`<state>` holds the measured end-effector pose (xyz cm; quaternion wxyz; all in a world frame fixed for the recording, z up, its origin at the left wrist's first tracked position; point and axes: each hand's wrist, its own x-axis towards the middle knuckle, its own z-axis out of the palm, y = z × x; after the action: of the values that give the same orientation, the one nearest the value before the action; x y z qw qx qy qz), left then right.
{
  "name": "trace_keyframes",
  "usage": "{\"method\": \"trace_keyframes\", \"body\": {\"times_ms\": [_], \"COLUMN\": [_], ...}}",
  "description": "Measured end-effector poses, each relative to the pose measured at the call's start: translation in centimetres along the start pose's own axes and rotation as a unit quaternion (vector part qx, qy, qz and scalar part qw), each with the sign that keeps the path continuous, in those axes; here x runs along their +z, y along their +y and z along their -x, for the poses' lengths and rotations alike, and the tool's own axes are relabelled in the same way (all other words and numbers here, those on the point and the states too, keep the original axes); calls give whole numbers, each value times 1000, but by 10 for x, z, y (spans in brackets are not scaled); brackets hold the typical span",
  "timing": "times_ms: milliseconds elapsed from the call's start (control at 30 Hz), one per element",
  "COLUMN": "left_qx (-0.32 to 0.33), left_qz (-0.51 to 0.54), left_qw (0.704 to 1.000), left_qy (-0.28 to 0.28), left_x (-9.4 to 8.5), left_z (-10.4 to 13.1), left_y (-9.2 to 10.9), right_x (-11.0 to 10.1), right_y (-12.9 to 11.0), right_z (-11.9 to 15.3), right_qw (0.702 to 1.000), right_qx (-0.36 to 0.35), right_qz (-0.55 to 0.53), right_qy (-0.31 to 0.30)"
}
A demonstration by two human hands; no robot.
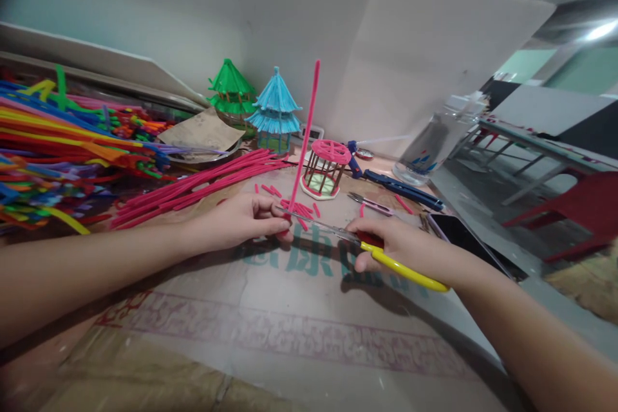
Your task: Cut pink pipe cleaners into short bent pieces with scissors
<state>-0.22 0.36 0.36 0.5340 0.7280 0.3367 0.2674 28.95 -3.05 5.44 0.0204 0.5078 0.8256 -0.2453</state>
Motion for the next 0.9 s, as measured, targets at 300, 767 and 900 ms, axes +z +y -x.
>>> {"method": "trace_keyframes", "body": {"times_ms": [300, 767, 900], "left_qx": [-7, 2, -6], "left_qz": [30, 15, -2], "left_qw": [1000, 1000, 1000], "left_qy": [0, 2, 5], "left_x": [0, 0, -1], "left_z": [-1, -2, 0], "left_y": [-1, -2, 2], "right_x": [1, 0, 0], "right_y": [2, 8, 4], "right_z": [-2, 0, 0], "right_qw": [1000, 1000, 1000], "right_qx": [-4, -29, -16], "right_qz": [-7, 5, -1], "right_qy": [-11, -10, -20]}}
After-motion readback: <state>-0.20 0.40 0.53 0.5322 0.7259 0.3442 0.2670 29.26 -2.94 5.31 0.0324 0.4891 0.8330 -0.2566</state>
